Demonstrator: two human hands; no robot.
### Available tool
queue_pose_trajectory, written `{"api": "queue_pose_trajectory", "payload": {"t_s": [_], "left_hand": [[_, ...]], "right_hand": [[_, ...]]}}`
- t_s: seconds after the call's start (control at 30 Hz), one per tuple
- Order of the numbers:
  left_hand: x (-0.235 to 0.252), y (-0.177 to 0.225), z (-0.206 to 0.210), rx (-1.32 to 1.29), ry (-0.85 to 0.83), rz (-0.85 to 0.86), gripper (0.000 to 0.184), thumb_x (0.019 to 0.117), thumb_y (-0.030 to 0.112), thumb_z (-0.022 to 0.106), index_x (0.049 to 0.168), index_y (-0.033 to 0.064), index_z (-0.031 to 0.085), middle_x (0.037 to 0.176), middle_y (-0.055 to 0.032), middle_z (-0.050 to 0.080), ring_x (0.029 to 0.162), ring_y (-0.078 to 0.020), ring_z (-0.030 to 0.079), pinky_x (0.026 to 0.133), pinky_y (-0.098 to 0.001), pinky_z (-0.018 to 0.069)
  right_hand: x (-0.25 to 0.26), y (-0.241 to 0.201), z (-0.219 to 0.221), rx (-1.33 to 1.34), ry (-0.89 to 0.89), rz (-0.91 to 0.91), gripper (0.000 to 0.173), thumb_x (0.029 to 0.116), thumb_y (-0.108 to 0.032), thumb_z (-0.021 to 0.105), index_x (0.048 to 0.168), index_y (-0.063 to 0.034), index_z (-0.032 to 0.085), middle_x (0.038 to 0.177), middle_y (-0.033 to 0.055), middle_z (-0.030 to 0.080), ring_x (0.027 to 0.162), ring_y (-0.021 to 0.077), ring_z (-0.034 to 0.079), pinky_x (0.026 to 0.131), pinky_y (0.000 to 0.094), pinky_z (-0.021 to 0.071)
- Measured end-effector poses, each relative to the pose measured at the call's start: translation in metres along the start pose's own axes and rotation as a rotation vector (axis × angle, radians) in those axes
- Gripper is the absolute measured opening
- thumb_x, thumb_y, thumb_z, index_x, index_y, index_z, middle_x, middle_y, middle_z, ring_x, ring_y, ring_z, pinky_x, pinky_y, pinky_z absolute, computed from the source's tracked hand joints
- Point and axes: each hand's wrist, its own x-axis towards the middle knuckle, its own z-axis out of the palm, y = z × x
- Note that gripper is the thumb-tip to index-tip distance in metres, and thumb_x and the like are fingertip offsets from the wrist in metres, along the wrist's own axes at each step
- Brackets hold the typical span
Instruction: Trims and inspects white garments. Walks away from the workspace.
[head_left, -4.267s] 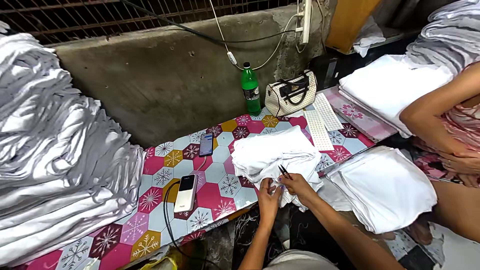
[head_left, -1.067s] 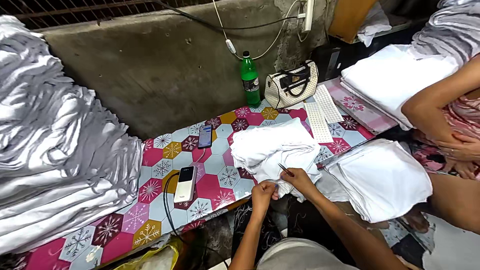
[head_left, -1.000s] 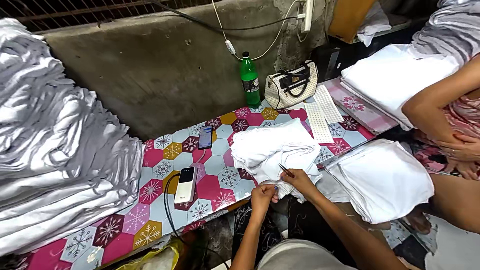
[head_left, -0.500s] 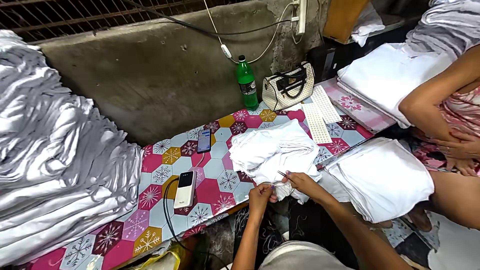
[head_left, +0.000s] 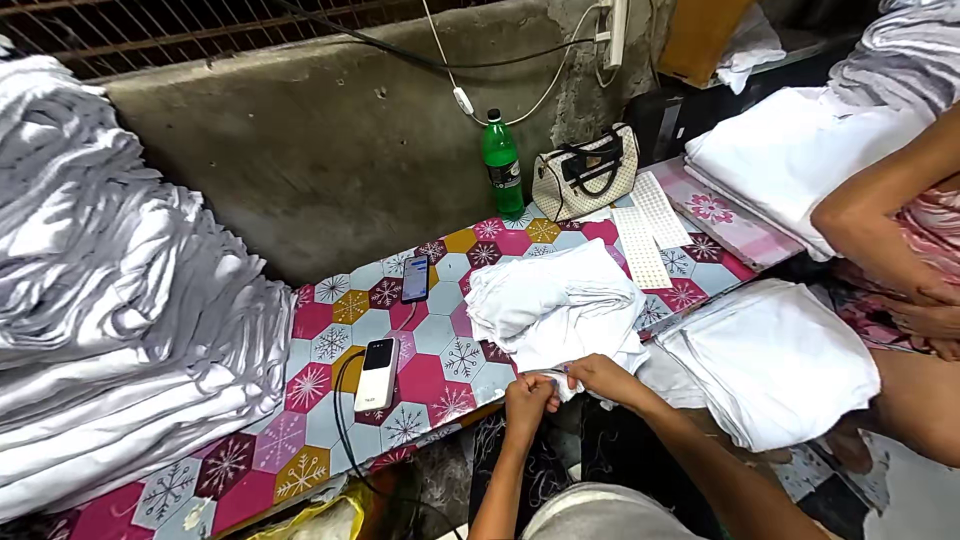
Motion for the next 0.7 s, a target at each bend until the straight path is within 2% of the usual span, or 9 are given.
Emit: {"api": "queue_pose_trajectory", "payload": {"t_s": [0.07, 0.13, 0.2, 0.27, 0.33, 0.43, 0.5, 0.57, 0.7], "left_hand": [[-0.002, -0.003, -0.007, 0.119, -0.075, -0.047, 0.011, 0.0967, 0.003, 0.065, 0.1, -0.0065, 0.07, 0.076, -0.0075, 0.071, 0.063, -0.0115, 0.068, 0.066, -0.0292, 0.0606], [-0.003, -0.002, -0.007, 0.195, -0.073, -0.056, 0.014, 0.0979, 0.006, 0.064, 0.105, -0.0054, 0.07, 0.082, -0.0078, 0.07, 0.065, -0.0109, 0.067, 0.066, -0.0293, 0.0596], [-0.003, 0.001, -0.002, 0.228, -0.014, -0.006, 0.016, 0.0976, 0.005, 0.064, 0.11, -0.0047, 0.071, 0.094, -0.0114, 0.07, 0.068, -0.0118, 0.067, 0.067, -0.0294, 0.0593], [0.001, 0.006, 0.003, 0.275, 0.039, 0.093, 0.018, 0.0968, 0.003, 0.063, 0.111, -0.0037, 0.072, 0.106, -0.0161, 0.068, 0.076, -0.0151, 0.068, 0.072, -0.0306, 0.0602], [0.006, 0.011, 0.007, 0.298, 0.09, 0.209, 0.02, 0.0955, 0.001, 0.064, 0.112, -0.0037, 0.073, 0.109, -0.0189, 0.069, 0.086, -0.0189, 0.07, 0.08, -0.0332, 0.0603], [0.012, 0.014, 0.015, 0.289, 0.105, 0.368, 0.025, 0.0934, -0.001, 0.066, 0.118, -0.0063, 0.072, 0.117, -0.0235, 0.07, 0.101, -0.0248, 0.072, 0.09, -0.0359, 0.0599], [0.02, 0.012, 0.022, 0.291, 0.128, 0.488, 0.025, 0.0907, -0.003, 0.069, 0.115, -0.0085, 0.072, 0.116, -0.0254, 0.07, 0.101, -0.027, 0.073, 0.093, -0.037, 0.0599], [0.027, 0.007, 0.027, 0.302, 0.188, 0.582, 0.018, 0.0886, -0.004, 0.071, 0.105, -0.0069, 0.076, 0.108, -0.023, 0.074, 0.099, -0.0267, 0.074, 0.093, -0.0384, 0.0593], [0.028, -0.001, 0.017, 0.291, 0.171, 0.543, 0.012, 0.0909, -0.003, 0.067, 0.098, -0.0054, 0.076, 0.093, -0.0161, 0.075, 0.081, -0.0194, 0.074, 0.081, -0.0353, 0.0623]], "right_hand": [[-0.013, -0.004, -0.004, -0.097, 0.077, -0.052, 0.048, 0.1116, -0.033, 0.037, 0.105, -0.0022, 0.073, 0.084, 0.0153, 0.066, 0.08, 0.0305, 0.063, 0.079, 0.0541, 0.049], [-0.024, -0.014, -0.003, -0.245, 0.249, -0.104, 0.044, 0.1078, -0.039, 0.049, 0.113, -0.0028, 0.073, 0.092, 0.0205, 0.073, 0.091, 0.0395, 0.07, 0.084, 0.0619, 0.0514], [-0.023, -0.017, 0.002, -0.387, 0.398, -0.147, 0.036, 0.1019, -0.035, 0.062, 0.117, -0.0042, 0.073, 0.096, 0.0203, 0.075, 0.091, 0.0417, 0.072, 0.081, 0.0641, 0.0523], [-0.014, -0.015, 0.006, -0.455, 0.45, -0.12, 0.028, 0.1011, -0.025, 0.06, 0.114, -0.0057, 0.074, 0.098, 0.0198, 0.075, 0.092, 0.0425, 0.072, 0.08, 0.0643, 0.0518], [-0.007, -0.016, 0.001, -0.371, 0.409, -0.057, 0.029, 0.1032, -0.024, 0.057, 0.117, -0.006, 0.074, 0.102, 0.0199, 0.075, 0.099, 0.0414, 0.071, 0.087, 0.0632, 0.0509], [0.002, -0.011, -0.006, -0.077, 0.342, -0.04, 0.029, 0.104, -0.023, 0.057, 0.116, -0.0018, 0.074, 0.102, 0.0191, 0.074, 0.098, 0.0342, 0.07, 0.092, 0.0563, 0.0515], [0.006, -0.008, -0.004, 0.116, 0.344, -0.057, 0.026, 0.1024, -0.02, 0.061, 0.107, 0.0024, 0.073, 0.088, 0.0151, 0.069, 0.082, 0.0238, 0.063, 0.081, 0.0454, 0.0507], [0.008, -0.006, -0.001, 0.288, 0.353, -0.05, 0.021, 0.0996, -0.016, 0.064, 0.1, 0.0028, 0.072, 0.077, 0.0068, 0.061, 0.069, 0.0124, 0.053, 0.07, 0.0347, 0.0462], [0.005, -0.004, -0.001, 0.466, 0.347, -0.011, 0.015, 0.0982, -0.013, 0.065, 0.097, 0.001, 0.071, 0.068, -0.0017, 0.053, 0.056, 0.0038, 0.043, 0.055, 0.0243, 0.0376]]}}
